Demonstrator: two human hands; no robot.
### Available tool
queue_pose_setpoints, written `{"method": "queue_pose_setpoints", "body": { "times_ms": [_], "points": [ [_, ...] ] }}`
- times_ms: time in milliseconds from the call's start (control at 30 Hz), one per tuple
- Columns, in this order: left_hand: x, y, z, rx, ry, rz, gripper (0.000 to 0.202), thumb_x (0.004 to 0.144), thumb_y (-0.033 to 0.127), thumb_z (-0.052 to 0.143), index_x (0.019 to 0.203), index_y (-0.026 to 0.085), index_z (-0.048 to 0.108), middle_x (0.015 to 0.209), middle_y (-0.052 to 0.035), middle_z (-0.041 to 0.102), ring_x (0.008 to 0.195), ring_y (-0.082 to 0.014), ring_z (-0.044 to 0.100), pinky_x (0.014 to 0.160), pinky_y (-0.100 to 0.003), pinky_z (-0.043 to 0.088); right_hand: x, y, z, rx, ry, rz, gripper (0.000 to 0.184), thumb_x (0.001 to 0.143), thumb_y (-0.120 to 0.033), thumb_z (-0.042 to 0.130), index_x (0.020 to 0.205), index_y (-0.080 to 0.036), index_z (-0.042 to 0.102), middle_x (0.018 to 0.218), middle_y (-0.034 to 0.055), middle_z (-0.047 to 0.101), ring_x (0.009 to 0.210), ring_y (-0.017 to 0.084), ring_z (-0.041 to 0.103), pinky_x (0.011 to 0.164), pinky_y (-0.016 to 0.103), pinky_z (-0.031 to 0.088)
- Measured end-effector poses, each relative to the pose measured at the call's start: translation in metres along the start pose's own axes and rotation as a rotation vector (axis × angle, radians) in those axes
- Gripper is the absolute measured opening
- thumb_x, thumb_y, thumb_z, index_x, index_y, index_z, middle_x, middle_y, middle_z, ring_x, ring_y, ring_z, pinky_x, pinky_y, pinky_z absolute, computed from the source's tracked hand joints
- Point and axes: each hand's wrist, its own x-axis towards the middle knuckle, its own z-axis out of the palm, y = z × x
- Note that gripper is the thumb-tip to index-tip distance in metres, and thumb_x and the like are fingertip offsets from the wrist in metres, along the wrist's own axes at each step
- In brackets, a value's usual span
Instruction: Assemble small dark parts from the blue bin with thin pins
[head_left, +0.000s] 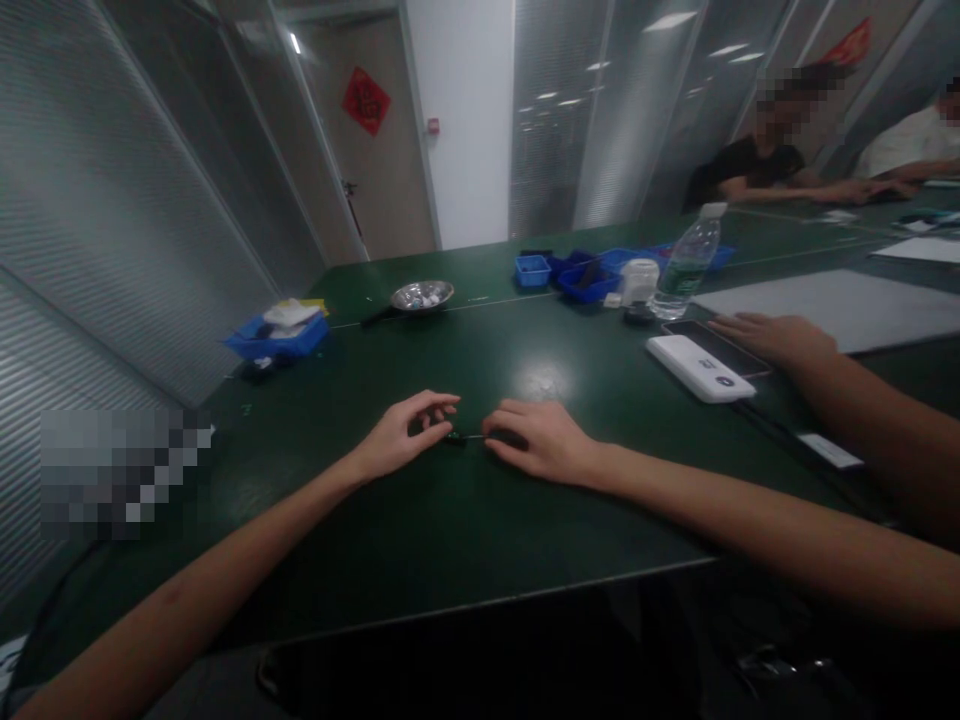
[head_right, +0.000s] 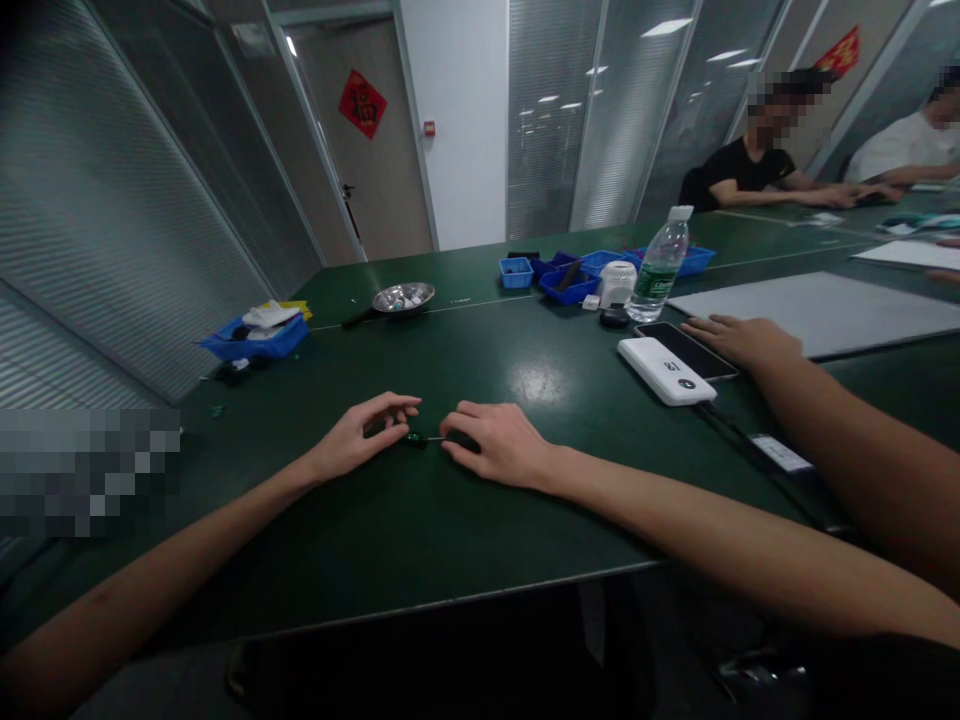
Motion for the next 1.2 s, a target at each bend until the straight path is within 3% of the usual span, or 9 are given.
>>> {"method": "queue_pose_setpoints", "body": {
  "times_ms": [100,167,233,300,433,667,833,1033,1200],
  "points": [
    [0.0,-0.007,-0.001,-0.032,0.138,-0.019,0.044,0.108,0.027,0.037,0.151,0.022,0.05,0.119,-0.0105,0.068,0.09,-0.0181,0.065,0.08,-0.033,0.053,0.0,-0.001,0.0,-0.006,-0.007,-0.02,0.023,0.105,-0.037,0.054,0.115,-0.02,0.065,0.1,0.0045,0.065,0.076,0.014,0.058,0.063,0.026,0.034],
    [-0.001,-0.009,-0.001,-0.013,0.159,0.009,0.051,0.105,0.017,0.035,0.155,0.023,0.044,0.136,-0.0131,0.061,0.093,-0.0183,0.065,0.078,-0.034,0.053,0.001,0.0,0.001,-0.018,-0.003,-0.03,0.023,0.106,-0.037,0.053,0.116,-0.02,0.065,0.1,0.0048,0.065,0.076,0.014,0.058,0.062,0.026,0.034],
    [-0.002,-0.007,-0.001,0.06,0.101,0.046,0.056,0.097,0.01,0.042,0.15,0.024,0.05,0.145,-0.0124,0.056,0.105,-0.021,0.064,0.085,-0.036,0.053,0.0,0.0,0.002,-0.027,-0.003,-0.034,0.024,0.106,-0.038,0.053,0.116,-0.02,0.065,0.101,0.005,0.065,0.077,0.015,0.058,0.062,0.026,0.035],
    [-0.002,-0.001,-0.002,0.144,-0.002,0.069,0.051,0.091,0.009,0.05,0.138,0.024,0.06,0.137,-0.0097,0.061,0.116,-0.0244,0.06,0.097,-0.04,0.051,0.001,0.001,0.002,-0.026,-0.011,-0.036,0.024,0.106,-0.038,0.053,0.118,-0.02,0.064,0.101,0.0051,0.065,0.077,0.015,0.058,0.062,0.026,0.035],
    [-0.002,0.011,-0.001,0.252,-0.114,0.103,0.021,0.095,0.025,0.062,0.113,0.022,0.07,0.117,-0.0072,0.068,0.116,-0.0262,0.059,0.109,-0.047,0.042,0.001,0.001,0.002,-0.023,-0.021,-0.039,0.024,0.107,-0.037,0.053,0.119,-0.02,0.064,0.103,0.0052,0.065,0.079,0.015,0.059,0.062,0.027,0.037],
    [0.0,0.009,0.0,0.172,-0.168,0.102,0.024,0.104,0.036,0.055,0.112,0.02,0.071,0.11,-0.0079,0.068,0.104,-0.0224,0.061,0.095,-0.038,0.048,0.001,0.001,0.002,0.003,-0.015,-0.046,0.025,0.107,-0.038,0.051,0.121,-0.02,0.061,0.107,0.0061,0.064,0.081,0.016,0.059,0.064,0.027,0.039],
    [-0.001,0.008,-0.001,0.108,-0.176,0.099,0.022,0.1,0.036,0.063,0.111,0.018,0.071,0.106,-0.0076,0.067,0.098,-0.0208,0.061,0.086,-0.033,0.049,-0.001,0.002,0.002,0.009,-0.03,-0.049,0.025,0.108,-0.037,0.049,0.121,-0.019,0.061,0.107,0.0066,0.064,0.081,0.016,0.059,0.066,0.028,0.041],
    [-0.001,0.012,0.006,0.122,-0.222,0.175,0.021,0.103,0.035,0.06,0.11,0.019,0.072,0.105,-0.0075,0.068,0.1,-0.0209,0.061,0.094,-0.036,0.045,-0.001,0.0,0.001,0.007,-0.052,-0.111,0.025,0.109,-0.035,0.047,0.122,-0.02,0.061,0.107,0.0073,0.064,0.082,0.016,0.06,0.067,0.027,0.041],
    [-0.001,0.014,0.011,0.146,-0.185,0.158,0.021,0.1,0.037,0.063,0.108,0.019,0.071,0.102,-0.0071,0.067,0.096,-0.0211,0.059,0.086,-0.034,0.047,0.0,0.0,0.001,0.021,-0.058,-0.121,0.026,0.109,-0.037,0.048,0.121,-0.019,0.062,0.105,0.0071,0.064,0.08,0.016,0.059,0.066,0.028,0.041]
  ]
}}
